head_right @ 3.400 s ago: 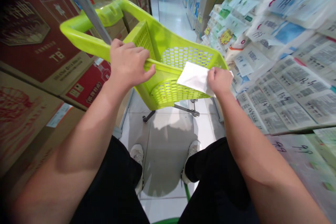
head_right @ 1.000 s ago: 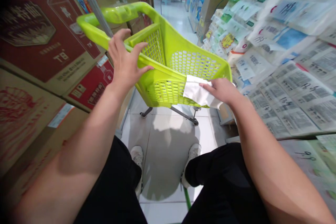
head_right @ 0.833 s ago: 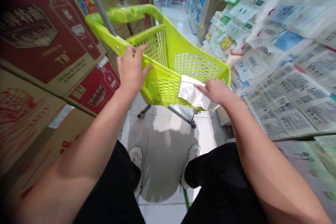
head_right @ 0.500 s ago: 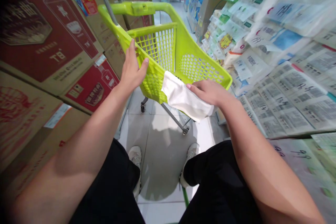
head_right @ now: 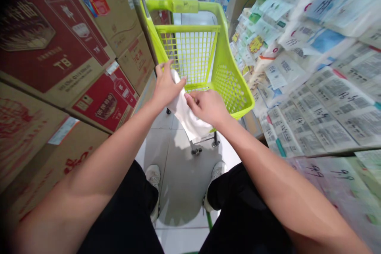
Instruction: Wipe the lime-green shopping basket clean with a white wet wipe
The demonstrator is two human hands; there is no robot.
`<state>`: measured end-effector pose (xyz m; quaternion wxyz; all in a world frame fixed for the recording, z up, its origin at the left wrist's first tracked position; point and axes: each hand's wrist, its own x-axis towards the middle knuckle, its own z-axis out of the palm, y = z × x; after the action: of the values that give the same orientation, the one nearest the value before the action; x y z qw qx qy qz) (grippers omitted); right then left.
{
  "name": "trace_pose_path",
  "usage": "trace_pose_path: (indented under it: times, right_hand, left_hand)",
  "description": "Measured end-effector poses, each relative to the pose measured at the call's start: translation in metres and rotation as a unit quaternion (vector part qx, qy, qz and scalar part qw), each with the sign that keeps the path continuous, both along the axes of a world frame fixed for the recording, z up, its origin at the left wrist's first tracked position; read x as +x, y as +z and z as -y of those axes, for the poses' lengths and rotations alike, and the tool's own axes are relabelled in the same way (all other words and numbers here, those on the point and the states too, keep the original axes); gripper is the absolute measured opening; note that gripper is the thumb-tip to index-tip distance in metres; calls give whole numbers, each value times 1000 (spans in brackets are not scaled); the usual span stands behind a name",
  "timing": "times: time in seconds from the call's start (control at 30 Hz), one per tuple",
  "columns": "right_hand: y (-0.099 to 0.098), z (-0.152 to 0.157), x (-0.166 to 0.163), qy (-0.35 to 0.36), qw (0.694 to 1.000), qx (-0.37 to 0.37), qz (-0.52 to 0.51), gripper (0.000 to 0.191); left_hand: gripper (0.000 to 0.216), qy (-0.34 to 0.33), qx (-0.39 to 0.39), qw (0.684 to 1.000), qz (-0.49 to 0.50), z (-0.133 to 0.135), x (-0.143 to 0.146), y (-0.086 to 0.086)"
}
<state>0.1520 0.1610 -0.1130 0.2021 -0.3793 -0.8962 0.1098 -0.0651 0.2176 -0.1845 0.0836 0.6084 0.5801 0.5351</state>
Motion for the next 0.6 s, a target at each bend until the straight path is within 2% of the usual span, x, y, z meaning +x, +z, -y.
trace_pose_path:
  times: [0.13,0.2,0.27,0.4,0.53,0.6]
  right_hand:
    - [-2,-4,2,102,991,-83,1,61]
    - [-2,-10,10,136,984,-114,23,67]
    - [-1,-16,18,143,982,-118,34,67]
    - [-1,-22,25,177,978,-112,3,33]
    - [-1,-18,21,167,977,-116,-58,35]
    - [-3,-15,14,159,978,-123,-62,45]
  left_hand:
    - [58,30,-11,999,-7,-5,-27,3]
    - [53,40,-21,999,-26,-4,-38,8]
    - [50,52,-27,998,-38,-2,-48,13]
    - [44,57,-8,998,-33,1,-63,22]
    - [35,47,-9,999,-18,-2,-70,27]
    - [32,48,-14,999,-11,-3,-70,29]
